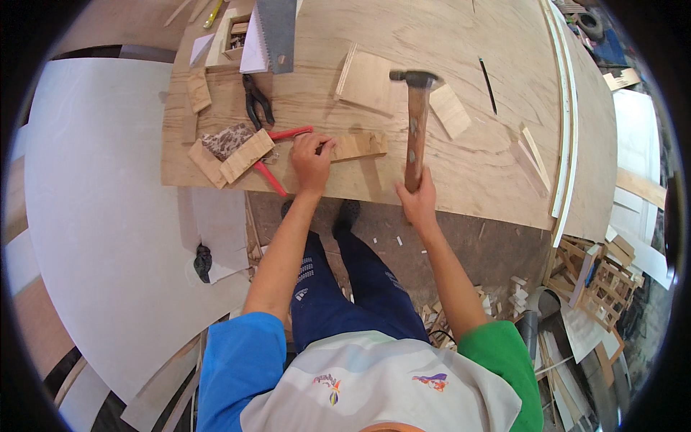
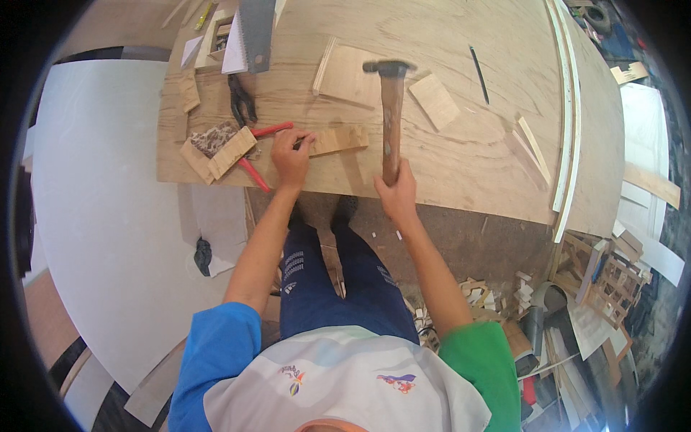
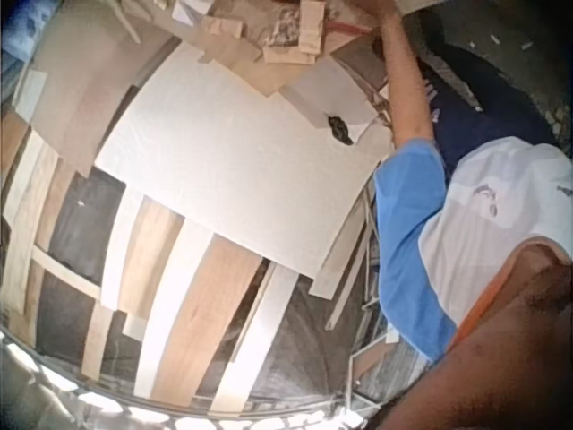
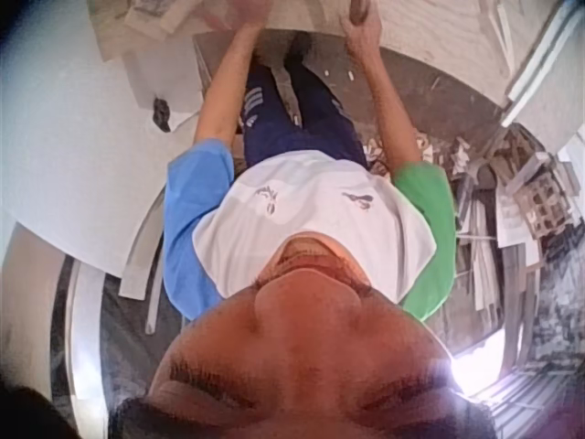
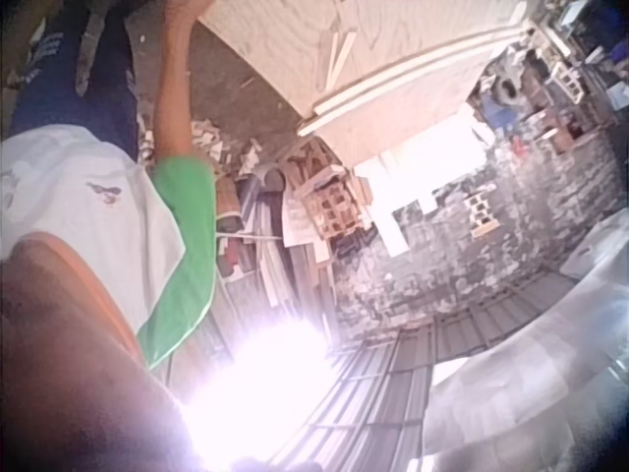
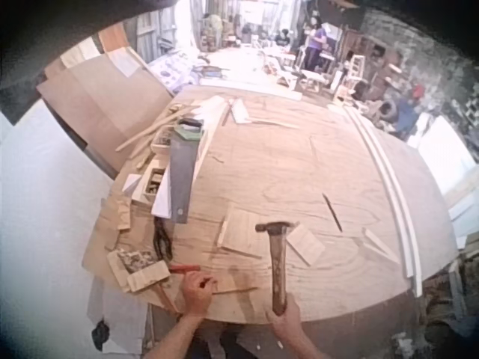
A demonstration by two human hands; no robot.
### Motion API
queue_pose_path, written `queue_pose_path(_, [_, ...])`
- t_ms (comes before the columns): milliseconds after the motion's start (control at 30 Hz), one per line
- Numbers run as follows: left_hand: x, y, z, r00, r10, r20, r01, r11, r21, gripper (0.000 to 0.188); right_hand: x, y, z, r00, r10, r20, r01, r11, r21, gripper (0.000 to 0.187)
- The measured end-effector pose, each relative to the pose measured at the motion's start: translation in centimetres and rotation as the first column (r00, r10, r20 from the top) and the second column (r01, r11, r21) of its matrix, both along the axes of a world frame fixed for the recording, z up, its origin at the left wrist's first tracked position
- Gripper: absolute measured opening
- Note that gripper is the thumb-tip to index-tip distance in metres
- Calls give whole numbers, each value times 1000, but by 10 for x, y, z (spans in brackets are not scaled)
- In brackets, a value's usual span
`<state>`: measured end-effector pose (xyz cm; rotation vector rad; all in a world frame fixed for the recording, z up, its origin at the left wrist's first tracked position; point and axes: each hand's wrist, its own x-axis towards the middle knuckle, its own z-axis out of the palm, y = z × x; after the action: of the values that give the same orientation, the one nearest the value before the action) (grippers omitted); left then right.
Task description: The person aligns small wooden pieces on a workbench, uses a hammer to drive a nail into the wood, and marks the wood with a pencil.
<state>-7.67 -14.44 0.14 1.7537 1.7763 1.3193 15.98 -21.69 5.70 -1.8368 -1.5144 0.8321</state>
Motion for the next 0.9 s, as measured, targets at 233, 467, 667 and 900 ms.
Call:
queue_pose_path(233, [3, 1, 7, 1000, 3, 6, -3, 1000, 0, 12, -18, 79, 4, 999, 44, -12, -45, 995, -89, 51])
queue_pose_path(467, [5, -2, 12, 996, 10, 87, -5, 998, -57, 11, -31, 78, -3, 965, 259, 44, -260, 966, 16, 47])
queue_pose_path(667, [5, -1, 13, 996, -6, 93, 11, 998, -55, 10, -30, 76, -12, 923, 363, 126, -380, 909, 168, 50])
queue_pose_path(900, [16, -6, 35, 977, -125, 173, 134, 990, -44, 10, -22, 36, 5, 930, 315, 190, -347, 922, 173, 48])
